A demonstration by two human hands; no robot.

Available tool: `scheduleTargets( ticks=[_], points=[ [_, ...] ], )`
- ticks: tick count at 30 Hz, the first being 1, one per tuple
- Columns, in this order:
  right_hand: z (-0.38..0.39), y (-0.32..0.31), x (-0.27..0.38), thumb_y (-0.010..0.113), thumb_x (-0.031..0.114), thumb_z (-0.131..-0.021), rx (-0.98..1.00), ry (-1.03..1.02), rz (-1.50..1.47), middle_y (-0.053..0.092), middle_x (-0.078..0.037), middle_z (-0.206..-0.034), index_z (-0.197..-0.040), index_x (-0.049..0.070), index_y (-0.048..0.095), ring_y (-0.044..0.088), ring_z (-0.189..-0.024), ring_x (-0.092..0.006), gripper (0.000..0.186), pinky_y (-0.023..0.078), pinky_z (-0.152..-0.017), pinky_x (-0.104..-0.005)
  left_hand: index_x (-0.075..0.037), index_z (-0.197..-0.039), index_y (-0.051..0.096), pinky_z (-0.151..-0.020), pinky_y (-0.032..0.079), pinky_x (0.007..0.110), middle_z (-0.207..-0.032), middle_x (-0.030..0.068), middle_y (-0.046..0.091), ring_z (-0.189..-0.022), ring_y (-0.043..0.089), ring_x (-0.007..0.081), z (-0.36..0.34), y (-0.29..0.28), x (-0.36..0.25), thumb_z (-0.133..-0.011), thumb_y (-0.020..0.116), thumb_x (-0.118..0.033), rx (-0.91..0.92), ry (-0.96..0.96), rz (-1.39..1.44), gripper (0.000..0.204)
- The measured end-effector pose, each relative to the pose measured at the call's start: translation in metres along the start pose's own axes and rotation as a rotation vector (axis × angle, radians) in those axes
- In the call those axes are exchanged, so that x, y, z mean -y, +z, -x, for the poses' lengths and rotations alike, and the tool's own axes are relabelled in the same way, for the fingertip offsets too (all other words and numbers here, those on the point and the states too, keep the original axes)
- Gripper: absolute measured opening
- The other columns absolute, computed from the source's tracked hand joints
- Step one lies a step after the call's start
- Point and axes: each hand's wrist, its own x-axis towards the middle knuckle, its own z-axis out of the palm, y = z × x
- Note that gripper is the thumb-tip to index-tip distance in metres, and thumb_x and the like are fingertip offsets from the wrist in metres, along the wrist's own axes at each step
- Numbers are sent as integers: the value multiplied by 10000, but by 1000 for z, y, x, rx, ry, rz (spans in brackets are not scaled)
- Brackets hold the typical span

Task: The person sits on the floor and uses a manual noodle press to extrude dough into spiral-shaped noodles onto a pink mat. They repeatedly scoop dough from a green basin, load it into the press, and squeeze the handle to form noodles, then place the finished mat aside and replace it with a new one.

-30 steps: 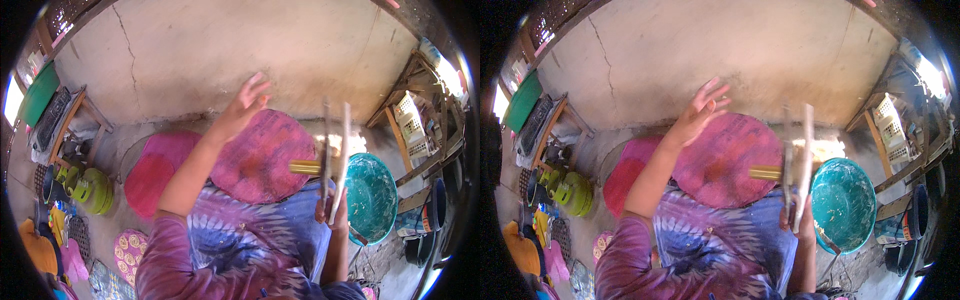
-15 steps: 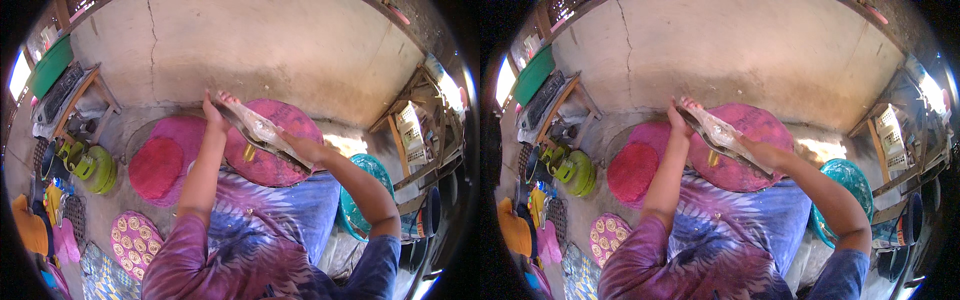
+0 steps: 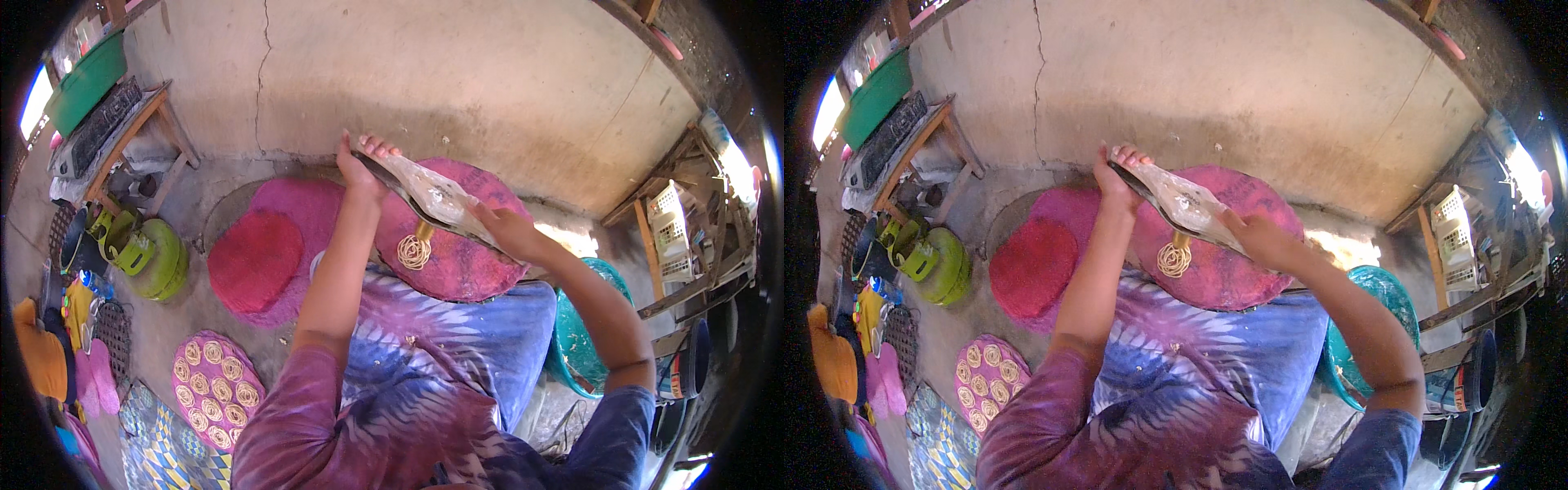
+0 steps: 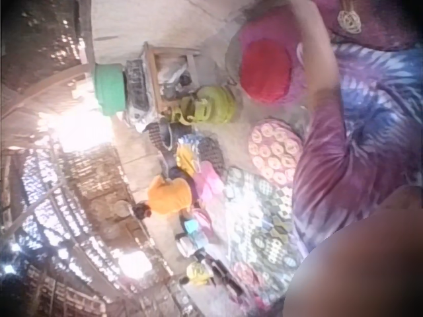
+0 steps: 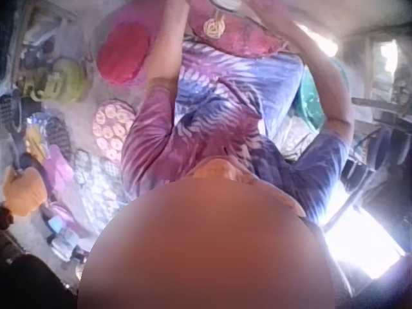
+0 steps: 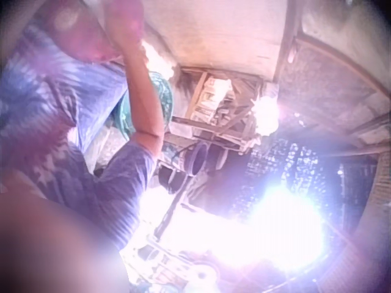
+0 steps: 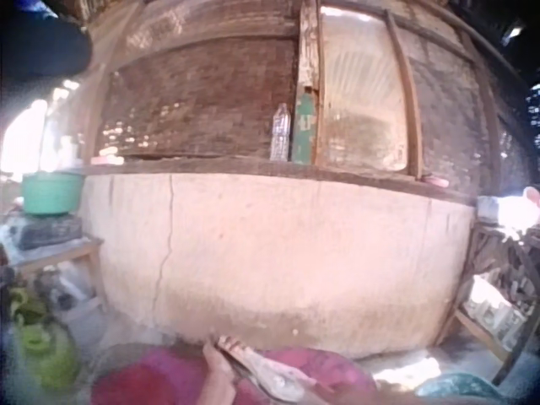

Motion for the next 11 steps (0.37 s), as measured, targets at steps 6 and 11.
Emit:
scheduleTargets(
  ticks=[6, 11],
  points=[
    [11, 21, 6, 237, 591, -983, -46, -65, -24, 600, -270, -1069, -1263, -33, 532, 622, -999, -315, 745, 469, -889, -397, -171, -655, 387, -598, 348, 345, -534, -40, 339, -496, 359, 141, 14, 15, -12, -907, 417, -467, -94, 20, -168, 390],
    [21, 10, -6, 233, 574, -986, -63, 139, -35, 579, -288, -1155, -1412, 69, 359, 601, -1051, -402, 673, 450, -933, -416, -147, -685, 389, -606, 348, 381, -517, -3, 338, -492, 356, 175, 7, 3, 17, -884, 446, -553, -66, -96, -44, 456]
  ],
)
